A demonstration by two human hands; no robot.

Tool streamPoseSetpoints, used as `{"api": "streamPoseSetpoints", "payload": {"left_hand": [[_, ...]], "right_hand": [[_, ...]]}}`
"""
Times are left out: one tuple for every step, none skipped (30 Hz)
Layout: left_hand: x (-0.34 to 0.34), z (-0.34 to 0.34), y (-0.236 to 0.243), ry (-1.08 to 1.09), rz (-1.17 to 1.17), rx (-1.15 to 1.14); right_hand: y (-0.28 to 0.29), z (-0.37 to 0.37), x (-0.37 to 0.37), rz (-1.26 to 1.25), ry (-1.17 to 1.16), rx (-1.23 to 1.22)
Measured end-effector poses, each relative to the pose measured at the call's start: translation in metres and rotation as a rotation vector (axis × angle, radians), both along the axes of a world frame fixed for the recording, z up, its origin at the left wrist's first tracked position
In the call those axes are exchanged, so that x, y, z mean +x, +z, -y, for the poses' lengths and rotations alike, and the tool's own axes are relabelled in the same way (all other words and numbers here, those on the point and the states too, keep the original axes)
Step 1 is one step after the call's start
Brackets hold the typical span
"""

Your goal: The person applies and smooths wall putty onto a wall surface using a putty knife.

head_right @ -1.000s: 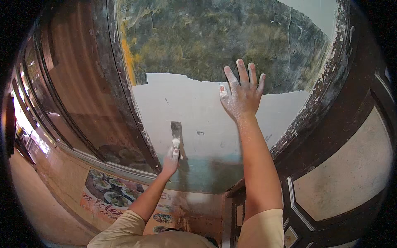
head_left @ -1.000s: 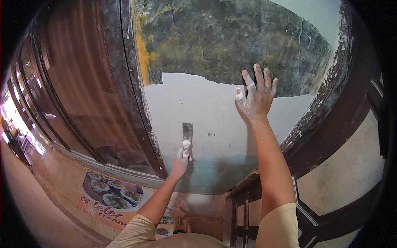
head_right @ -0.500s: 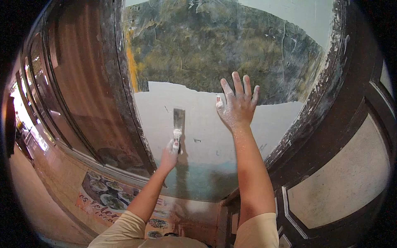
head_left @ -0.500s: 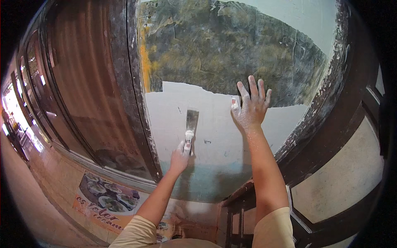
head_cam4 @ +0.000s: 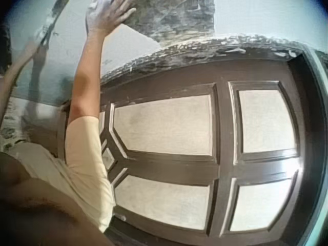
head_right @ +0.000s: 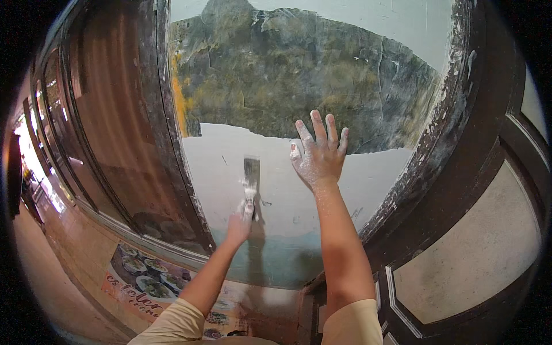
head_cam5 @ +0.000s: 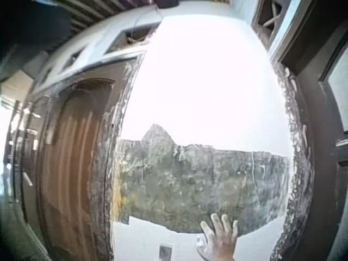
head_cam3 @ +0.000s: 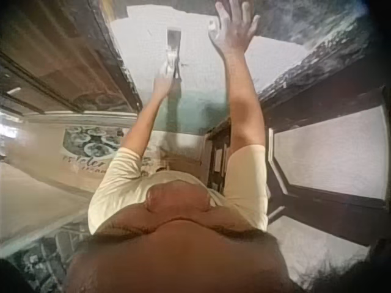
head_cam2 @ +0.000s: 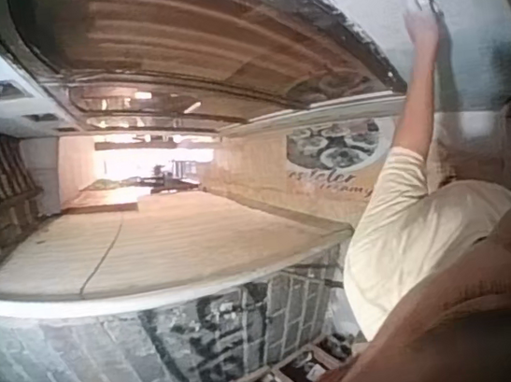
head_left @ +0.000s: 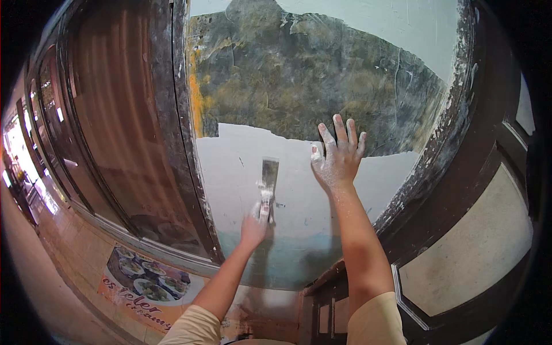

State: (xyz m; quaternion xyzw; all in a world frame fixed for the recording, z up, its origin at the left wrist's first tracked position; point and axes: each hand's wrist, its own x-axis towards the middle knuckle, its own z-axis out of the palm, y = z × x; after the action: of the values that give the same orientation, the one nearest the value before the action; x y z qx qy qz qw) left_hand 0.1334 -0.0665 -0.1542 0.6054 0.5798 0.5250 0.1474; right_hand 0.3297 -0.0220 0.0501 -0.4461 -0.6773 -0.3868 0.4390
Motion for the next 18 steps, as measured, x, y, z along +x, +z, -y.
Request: {"api": "streamPoseSetpoints", "payload": {"left_hand": [[0.011,0.011,-0.027,-0.041,0.096,-0.091],[0.023,0.022,-0.047,-0.088,0.191,-0.184],[0.031,0.032,-0.056,-0.088,0.191,-0.184],[0.035,0.039,-0.06,-0.126,0.248,-0.273],[0.034,0.044,-0.061,-0.153,0.307,-0.366],[0.034,0.038,-0.049,-0.11,0.242,-0.252],[0.032,0.022,-0.033,-0.067,0.176,-0.138],[0.033,0.011,-0.001,-0.084,0.187,-0.038],[0.028,0.007,0.039,-0.095,0.195,0.059],[0.021,0.009,0.074,-0.143,0.236,-0.077],[0.016,0.009,0.1,-0.129,0.166,0.098],[0.014,0.007,0.097,-0.133,0.166,0.101],[0.013,0.001,0.086,-0.139,0.121,0.067],[0.005,-0.003,0.07,-0.127,0.072,0.031],[0.001,-0.009,0.029,-0.087,0.034,0.048],[0.004,-0.009,-0.008,-0.058,0.072,-0.012],[0.006,-0.002,-0.04,-0.023,0.109,-0.072],[0.013,0.01,-0.069,-0.023,0.127,-0.044]], "right_hand": [[-0.001,-0.003,0.004,0.008,0.007,0.037],[0.0,-0.002,0.009,0.01,-0.005,0.04],[-0.001,-0.002,0.011,0.01,-0.01,0.027],[-0.001,-0.004,0.011,0.008,-0.013,0.02],[-0.003,-0.004,0.006,0.001,0.004,0.02],[-0.001,-0.002,0.005,0.004,0.004,0.021],[0.002,0.001,0.004,-0.004,0.006,0.029],[0.002,0.001,0.009,-0.009,-0.008,0.035],[0.0,0.0,0.011,-0.007,0.045,0.042],[-0.001,-0.002,0.012,-0.008,0.045,0.045],[-0.002,-0.003,0.013,-0.006,0.026,0.032],[-0.003,-0.003,0.014,-0.004,0.005,0.019],[-0.004,-0.002,0.015,-0.003,-0.003,0.012],[-0.005,-0.001,0.011,-0.007,0.008,0.013],[-0.002,0.002,0.007,-0.011,-0.003,-0.01],[-0.003,0.004,0.005,-0.014,-0.019,-0.04],[-0.003,0.005,0.001,-0.034,-0.027,-0.069],[-0.004,0.006,0.0,-0.036,-0.026,-0.068]]}}
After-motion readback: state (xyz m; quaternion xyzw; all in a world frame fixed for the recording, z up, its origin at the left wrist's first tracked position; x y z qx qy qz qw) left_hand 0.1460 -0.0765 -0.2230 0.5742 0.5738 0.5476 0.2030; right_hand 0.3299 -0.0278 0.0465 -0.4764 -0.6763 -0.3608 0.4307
